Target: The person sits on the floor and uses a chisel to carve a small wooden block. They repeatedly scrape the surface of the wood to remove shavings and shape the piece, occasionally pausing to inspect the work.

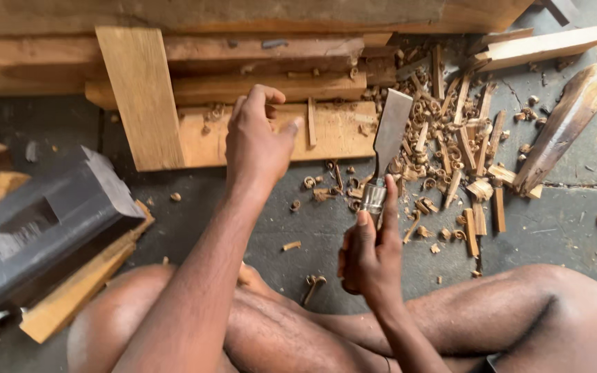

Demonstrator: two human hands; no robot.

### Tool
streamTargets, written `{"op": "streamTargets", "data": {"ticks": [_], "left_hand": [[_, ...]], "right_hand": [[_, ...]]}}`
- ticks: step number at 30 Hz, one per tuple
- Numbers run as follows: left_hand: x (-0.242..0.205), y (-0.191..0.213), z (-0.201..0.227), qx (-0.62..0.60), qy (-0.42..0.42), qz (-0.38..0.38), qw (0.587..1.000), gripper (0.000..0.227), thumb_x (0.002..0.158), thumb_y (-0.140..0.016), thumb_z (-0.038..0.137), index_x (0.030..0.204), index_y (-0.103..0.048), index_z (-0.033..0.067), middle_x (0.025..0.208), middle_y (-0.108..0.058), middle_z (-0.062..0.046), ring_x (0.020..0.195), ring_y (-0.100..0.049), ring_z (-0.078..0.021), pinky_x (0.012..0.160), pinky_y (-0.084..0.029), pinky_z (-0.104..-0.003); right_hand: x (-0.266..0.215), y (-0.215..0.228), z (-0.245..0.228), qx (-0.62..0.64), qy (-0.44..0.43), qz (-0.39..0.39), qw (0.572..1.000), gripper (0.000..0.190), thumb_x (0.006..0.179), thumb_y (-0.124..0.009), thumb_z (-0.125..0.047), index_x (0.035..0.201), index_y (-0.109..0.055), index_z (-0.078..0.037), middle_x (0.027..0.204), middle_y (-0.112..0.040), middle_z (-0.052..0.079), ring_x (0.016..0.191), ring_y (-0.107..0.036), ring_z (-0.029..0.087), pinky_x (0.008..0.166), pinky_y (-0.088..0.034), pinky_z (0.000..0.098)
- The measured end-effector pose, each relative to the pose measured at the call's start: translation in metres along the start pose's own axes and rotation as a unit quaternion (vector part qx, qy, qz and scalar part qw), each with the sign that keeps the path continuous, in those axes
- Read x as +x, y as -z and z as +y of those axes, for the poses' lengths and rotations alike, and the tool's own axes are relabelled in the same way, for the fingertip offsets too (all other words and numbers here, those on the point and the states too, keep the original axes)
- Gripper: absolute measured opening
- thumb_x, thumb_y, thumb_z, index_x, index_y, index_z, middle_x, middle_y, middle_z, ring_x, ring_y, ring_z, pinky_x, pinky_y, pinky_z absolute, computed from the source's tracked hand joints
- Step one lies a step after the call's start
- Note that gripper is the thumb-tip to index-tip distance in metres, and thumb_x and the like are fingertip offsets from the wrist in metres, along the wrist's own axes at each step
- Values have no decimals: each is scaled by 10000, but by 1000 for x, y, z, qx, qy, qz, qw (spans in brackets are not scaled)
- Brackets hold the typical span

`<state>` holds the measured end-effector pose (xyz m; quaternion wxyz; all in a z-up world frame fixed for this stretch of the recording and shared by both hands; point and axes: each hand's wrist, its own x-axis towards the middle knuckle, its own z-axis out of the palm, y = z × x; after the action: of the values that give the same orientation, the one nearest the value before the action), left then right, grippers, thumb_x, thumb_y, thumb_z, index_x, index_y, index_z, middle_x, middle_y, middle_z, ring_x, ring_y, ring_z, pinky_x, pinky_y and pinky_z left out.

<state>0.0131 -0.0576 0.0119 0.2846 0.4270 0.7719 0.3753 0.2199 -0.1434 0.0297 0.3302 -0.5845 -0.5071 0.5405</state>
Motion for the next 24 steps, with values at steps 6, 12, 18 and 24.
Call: {"op": "streamTargets", "data": {"ticks": [6,12,18,24], "left_hand": [[25,-39,-3,-21,18,-37,999,318,815,-892,229,928,-650,55,769,-733,-83,710,-751,-223,638,-576,-396],[39,-62,-17,-28,30,-52,998,241,788,-883,175,837,-679,58,749,-738,-86,658,-770,-198,567,-597,-377],[37,-65,-24,2,11,-7,1000,291,710,-938,203,820,-695,84,764,-749,-59,715,-727,-199,624,-561,-406],[37,-58,-20,19,23,-46,999,461,684,-955,309,975,-675,86,878,-736,-61,822,-691,-187,738,-554,-405]], "right_hand": [[-19,26,1,-191,-151,-54,968,746,981,-541,-234,1648,-254,-405,572,-593,25,405,-549,133,351,-507,338],[-22,19,4,-195,-145,-96,965,756,973,-590,-230,1652,-297,-387,585,-605,20,432,-552,110,411,-518,323],[-21,6,6,-222,-132,-93,962,708,988,-586,-228,1622,-295,-351,543,-583,58,420,-533,125,425,-486,360],[-25,-3,13,-264,-58,-64,961,645,998,-560,-218,1596,-330,-290,512,-593,141,427,-587,165,461,-490,395]]}}
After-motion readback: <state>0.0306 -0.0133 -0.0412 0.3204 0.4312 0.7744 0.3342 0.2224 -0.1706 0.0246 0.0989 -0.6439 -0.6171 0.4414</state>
